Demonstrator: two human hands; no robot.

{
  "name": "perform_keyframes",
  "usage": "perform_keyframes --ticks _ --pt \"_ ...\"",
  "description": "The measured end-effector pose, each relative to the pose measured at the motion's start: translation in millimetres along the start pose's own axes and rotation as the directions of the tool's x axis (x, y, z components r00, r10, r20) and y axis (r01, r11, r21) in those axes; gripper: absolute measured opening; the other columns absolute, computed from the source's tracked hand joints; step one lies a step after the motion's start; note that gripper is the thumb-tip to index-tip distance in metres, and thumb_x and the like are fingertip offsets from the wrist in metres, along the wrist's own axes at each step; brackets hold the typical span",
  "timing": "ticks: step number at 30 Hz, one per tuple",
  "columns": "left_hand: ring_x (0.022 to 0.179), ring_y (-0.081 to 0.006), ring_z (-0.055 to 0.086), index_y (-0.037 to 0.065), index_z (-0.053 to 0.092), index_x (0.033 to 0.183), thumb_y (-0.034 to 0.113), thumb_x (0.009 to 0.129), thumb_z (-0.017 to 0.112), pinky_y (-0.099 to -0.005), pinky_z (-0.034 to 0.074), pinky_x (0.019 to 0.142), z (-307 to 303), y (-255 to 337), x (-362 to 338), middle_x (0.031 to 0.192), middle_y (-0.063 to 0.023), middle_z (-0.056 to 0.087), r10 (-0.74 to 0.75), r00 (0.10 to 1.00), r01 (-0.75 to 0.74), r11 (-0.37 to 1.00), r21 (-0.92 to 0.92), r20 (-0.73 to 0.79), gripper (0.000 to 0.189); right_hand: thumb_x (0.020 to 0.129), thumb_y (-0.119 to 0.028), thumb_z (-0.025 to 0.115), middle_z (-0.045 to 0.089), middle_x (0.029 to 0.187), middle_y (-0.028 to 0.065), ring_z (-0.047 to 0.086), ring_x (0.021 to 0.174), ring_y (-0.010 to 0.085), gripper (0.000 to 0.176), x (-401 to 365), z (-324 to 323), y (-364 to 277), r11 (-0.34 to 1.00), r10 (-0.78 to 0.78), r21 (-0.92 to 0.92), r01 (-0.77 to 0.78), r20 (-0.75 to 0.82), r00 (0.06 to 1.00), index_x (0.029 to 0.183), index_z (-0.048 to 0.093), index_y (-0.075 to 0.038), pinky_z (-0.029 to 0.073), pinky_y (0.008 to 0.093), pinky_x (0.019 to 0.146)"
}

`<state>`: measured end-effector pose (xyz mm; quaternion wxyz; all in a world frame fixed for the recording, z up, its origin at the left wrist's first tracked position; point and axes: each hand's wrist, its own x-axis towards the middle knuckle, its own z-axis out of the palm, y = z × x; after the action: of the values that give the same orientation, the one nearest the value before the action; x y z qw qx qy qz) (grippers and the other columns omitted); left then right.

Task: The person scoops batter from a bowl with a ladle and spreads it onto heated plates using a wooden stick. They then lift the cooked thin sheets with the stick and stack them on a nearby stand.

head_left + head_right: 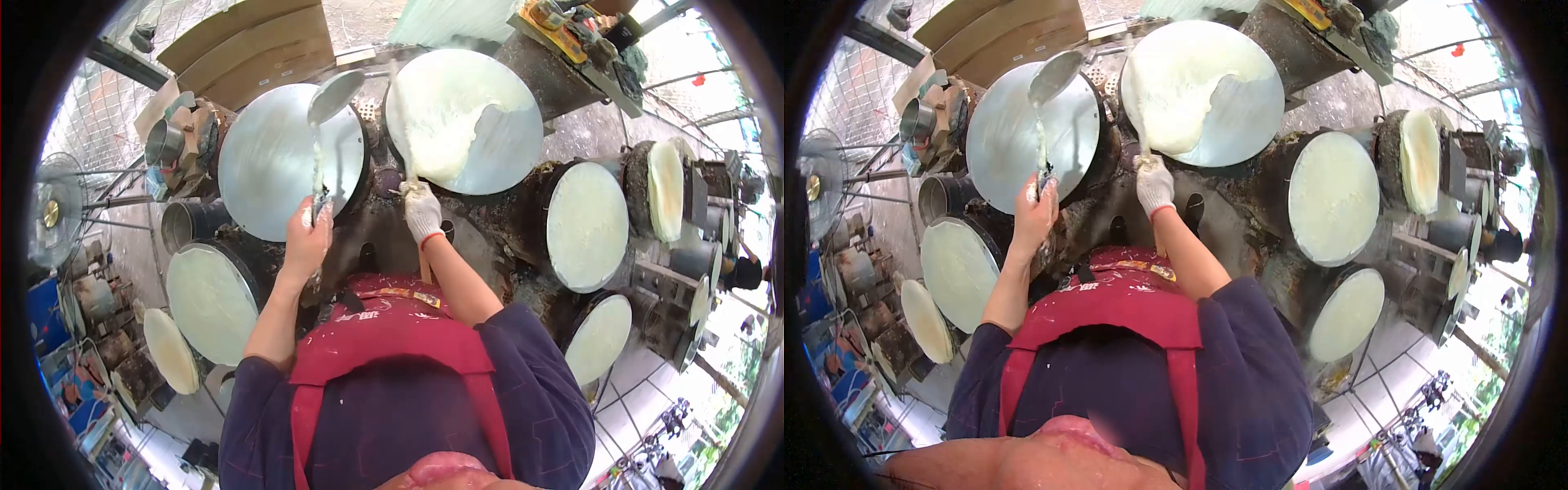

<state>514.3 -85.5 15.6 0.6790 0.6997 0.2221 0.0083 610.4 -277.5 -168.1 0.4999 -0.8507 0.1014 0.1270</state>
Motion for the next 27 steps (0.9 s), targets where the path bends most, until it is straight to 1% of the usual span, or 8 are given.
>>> perform_keyframes --ticks 4,7,10,12,15,21,24,27 --pt "0.050 0.0005 0.039 0.008 0.051 0.091 0.009 0.097 0.050 -0.0172 0.030 0.042 -18.3 -6.1 -22.2 0.063 0.0082 0.042 -0.125 0.992 0.123 0.985 -0.118 -0.006 0.006 0.091 -0.036 0.056 0.066 0.083 0.0210 0.064 0.084 0.0390 0.029 -14.0 -55.8 5.7 0.969 0.098 -0.204 -0.141 -0.207 0.973 0.100 0.061 -0.009 0.048 0.0466 0.072" --pt "0.047 -0.0011 0.038 0.007 0.051 0.092 0.010 0.098 0.049 -0.0183 0.031 0.042 -19.6 -13.2 -35.2 0.062 0.0072 0.042 -0.173 0.984 0.163 0.970 -0.178 -0.041 0.007 0.091 -0.037 0.058 0.057 0.061 0.0118 0.057 0.053 0.0254 0.030 -19.1 -102.1 -12.2 0.768 0.516 0.427 -0.477 0.028 0.856 0.098 0.060 -0.007 0.044 0.0415 0.050" --pt "0.046 -0.0022 0.038 0.006 0.051 0.091 0.011 0.098 0.050 -0.0194 0.032 0.041 -10.0 -12.2 -44.4 0.061 0.0057 0.042 -0.166 0.981 0.150 0.978 -0.149 -0.104 0.009 0.091 -0.037 0.058 0.059 0.062 0.0121 0.057 0.052 0.0254 0.028 -36.1 -100.8 -19.2 0.830 0.392 0.398 -0.392 0.086 0.916 0.096 0.061 -0.010 0.045 0.0416 0.049" --pt "0.043 -0.0031 0.037 0.006 0.050 0.089 0.012 0.098 0.050 -0.0203 0.030 0.038 1.4 -16.2 -47.1 0.060 0.0050 0.041 -0.155 0.978 0.136 0.981 -0.136 -0.141 0.011 0.093 -0.039 0.052 0.067 0.080 0.0208 0.066 0.077 0.0388 0.029 -38.9 -91.2 30.6 0.965 -0.096 -0.244 0.098 0.020 0.995 0.099 0.060 -0.012 0.050 0.0477 0.067" --pt "0.041 -0.0036 0.035 0.005 0.050 0.089 0.013 0.099 0.049 -0.0206 0.028 0.036 26.2 -8.2 -48.3 0.059 0.0051 0.040 -0.159 0.973 0.136 0.981 -0.137 -0.168 0.013 0.094 -0.043 0.048 0.066 0.087 0.0231 0.063 0.084 0.0432 0.035 -32.3 -144.3 18.0 0.885 0.065 -0.461 -0.064 -0.012 0.998 0.100 0.060 -0.011 0.047 0.0524 0.074" --pt "0.040 -0.0037 0.034 0.004 0.051 0.092 0.015 0.099 0.048 -0.0206 0.028 0.036 92.2 9.2 -48.3 0.058 0.0048 0.039 -0.123 0.973 0.109 0.991 -0.078 -0.195 0.014 0.095 -0.030 0.049 0.065 0.078 0.0219 0.063 0.074 0.0423 0.028 25.6 -216.3 29.0 0.976 0.211 0.031 -0.217 0.122 0.970 0.090 0.063 -0.005 0.048 0.0437 0.060" --pt "0.042 -0.0030 0.034 0.004 0.052 0.093 0.015 0.099 0.049 -0.0203 0.028 0.036 117.5 14.3 -51.2 0.059 0.0050 0.040 -0.142 0.965 0.133 0.990 -0.054 -0.220 0.014 0.093 -0.040 0.051 0.066 0.080 0.0208 0.064 0.078 0.0405 0.031 -5.1 -222.6 57.0 0.870 -0.084 -0.442 0.220 0.305 0.949 0.095 0.064 -0.012 0.049 0.0498 0.068" --pt "0.042 -0.0023 0.033 0.005 0.051 0.090 0.016 0.099 0.048 -0.0202 0.027 0.036 134.3 19.7 -53.3 0.059 0.0054 0.040 -0.161 0.958 0.149 0.986 -0.068 -0.237 0.015 0.092 -0.045 0.051 0.067 0.081 0.0192 0.064 0.079 0.0408 0.034 22.8 -256.1 92.7 0.923 -0.141 -0.343 0.175 0.123 0.982 0.096 0.063 -0.013 0.049 0.0513 0.069"
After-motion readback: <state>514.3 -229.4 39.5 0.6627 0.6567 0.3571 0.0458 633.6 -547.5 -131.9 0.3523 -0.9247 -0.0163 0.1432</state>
